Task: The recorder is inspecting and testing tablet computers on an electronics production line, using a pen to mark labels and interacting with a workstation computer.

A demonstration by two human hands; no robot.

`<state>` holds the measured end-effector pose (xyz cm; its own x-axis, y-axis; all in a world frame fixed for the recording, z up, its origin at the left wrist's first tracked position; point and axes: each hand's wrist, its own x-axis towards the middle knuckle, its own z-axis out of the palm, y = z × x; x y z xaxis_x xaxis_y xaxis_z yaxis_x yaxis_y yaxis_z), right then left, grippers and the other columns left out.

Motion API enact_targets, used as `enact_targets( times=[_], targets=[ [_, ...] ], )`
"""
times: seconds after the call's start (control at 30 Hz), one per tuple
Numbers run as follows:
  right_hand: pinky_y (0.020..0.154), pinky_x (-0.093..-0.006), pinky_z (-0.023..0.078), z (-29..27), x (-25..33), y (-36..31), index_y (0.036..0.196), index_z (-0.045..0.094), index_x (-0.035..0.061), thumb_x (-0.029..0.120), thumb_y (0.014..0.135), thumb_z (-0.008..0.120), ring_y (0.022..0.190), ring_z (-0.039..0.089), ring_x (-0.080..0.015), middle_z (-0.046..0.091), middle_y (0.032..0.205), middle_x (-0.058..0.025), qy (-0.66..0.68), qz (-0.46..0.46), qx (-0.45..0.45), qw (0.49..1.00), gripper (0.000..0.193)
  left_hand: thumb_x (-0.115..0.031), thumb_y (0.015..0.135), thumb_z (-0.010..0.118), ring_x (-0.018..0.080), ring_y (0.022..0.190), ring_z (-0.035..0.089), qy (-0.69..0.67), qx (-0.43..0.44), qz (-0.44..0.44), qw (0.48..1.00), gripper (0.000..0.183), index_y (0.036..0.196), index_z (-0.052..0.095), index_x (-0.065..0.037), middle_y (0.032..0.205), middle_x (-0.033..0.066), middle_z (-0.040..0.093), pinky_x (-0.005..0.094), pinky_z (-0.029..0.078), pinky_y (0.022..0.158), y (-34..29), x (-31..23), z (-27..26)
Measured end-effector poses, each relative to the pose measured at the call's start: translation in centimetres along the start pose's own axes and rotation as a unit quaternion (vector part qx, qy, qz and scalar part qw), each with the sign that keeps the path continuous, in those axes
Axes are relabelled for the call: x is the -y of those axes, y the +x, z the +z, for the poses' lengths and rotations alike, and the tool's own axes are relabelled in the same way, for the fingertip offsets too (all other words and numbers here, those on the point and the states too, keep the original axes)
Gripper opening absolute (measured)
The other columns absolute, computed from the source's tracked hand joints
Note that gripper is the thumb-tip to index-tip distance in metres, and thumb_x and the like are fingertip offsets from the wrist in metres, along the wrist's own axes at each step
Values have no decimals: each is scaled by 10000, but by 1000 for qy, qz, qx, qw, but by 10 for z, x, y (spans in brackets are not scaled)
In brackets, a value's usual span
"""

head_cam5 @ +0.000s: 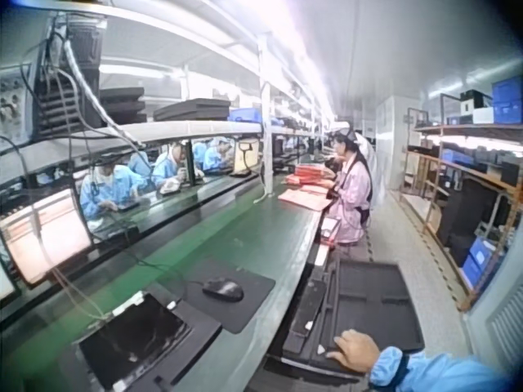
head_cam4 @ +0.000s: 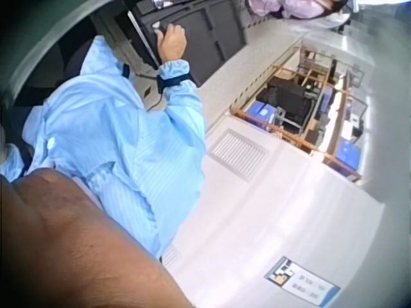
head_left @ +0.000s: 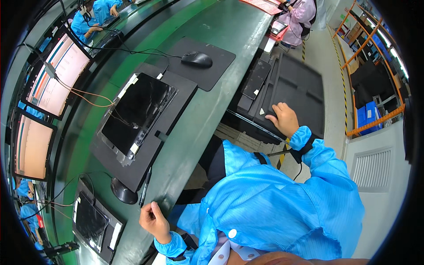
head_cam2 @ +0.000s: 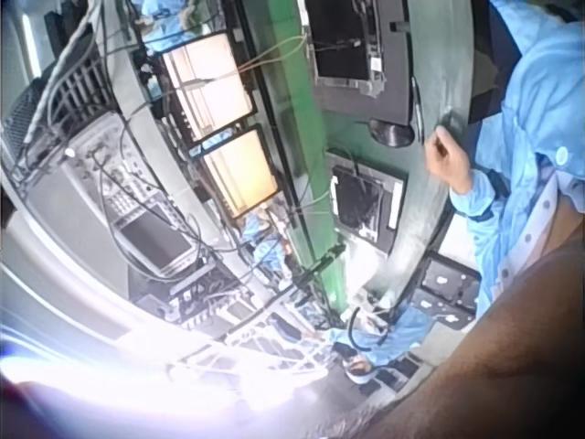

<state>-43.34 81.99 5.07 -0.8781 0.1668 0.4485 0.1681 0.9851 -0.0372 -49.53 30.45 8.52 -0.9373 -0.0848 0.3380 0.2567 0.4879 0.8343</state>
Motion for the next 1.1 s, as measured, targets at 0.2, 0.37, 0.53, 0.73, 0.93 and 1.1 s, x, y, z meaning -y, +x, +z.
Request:
enact_targets(
  times=[0.2, 0.37, 0.53, 0.73, 0.93, 1.1],
  targets=[
    [704, -437, 509, 27, 8, -12, 998, 649, -1, 281, 832, 763, 839, 594, -332, 561, 890, -137, 61, 9, 92, 994, 346, -81, 962, 673, 39, 578, 409, 8, 4, 5, 1000, 177, 817, 624, 7, 670, -9, 544, 218, 299, 520, 1, -4, 0],
    [692, -435, 506, 33, 18, -6, 980, 630, 7, 292, 851, 748, 830, 594, -338, 564, 890, -144, 98, -30, 63, 993, 334, -88, 960, 675, 50, 571, 403, 10, 1, -16, 1000, 177, 819, 627, 7, 658, -5, 534, 234, 295, 512, 1, -3, 1],
    [689, -435, 509, 36, 8, 2, 955, 635, 0, 276, 840, 757, 825, 593, -339, 561, 882, -146, 78, -14, 75, 994, 322, -97, 957, 681, 49, 567, 398, 29, -9, 18, 999, 180, 817, 628, 3, 651, -9, 529, 233, 291, 511, 2, -2, 2],
    [686, -435, 510, 36, 6, 3, 970, 638, -4, 272, 832, 765, 826, 595, -331, 560, 875, -141, 76, -25, 72, 994, 334, -96, 960, 676, 48, 564, 396, 29, -9, -3, 1000, 192, 802, 620, -2, 651, -11, 532, 232, 292, 509, 3, -7, 4],
    [722, -449, 518, 36, 11, 7, 950, 648, -7, 312, 854, 737, 869, 618, -342, 596, 900, -150, 107, 33, 74, 991, 344, -93, 963, 672, 50, 570, 397, 24, -21, 7, 999, 189, 808, 619, 2, 668, -4, 542, 231, 291, 512, 1, -4, 3],
    [761, -477, 520, 37, 7, 6, 942, 648, 10, 367, 883, 688, 902, 628, -366, 625, 917, -175, 113, 74, 87, 987, 364, -109, 978, 647, 87, 597, 432, 43, -14, 12, 999, 202, 818, 617, 10, 682, 22, 553, 260, 331, 534, -3, -2, 0]
  ],
)
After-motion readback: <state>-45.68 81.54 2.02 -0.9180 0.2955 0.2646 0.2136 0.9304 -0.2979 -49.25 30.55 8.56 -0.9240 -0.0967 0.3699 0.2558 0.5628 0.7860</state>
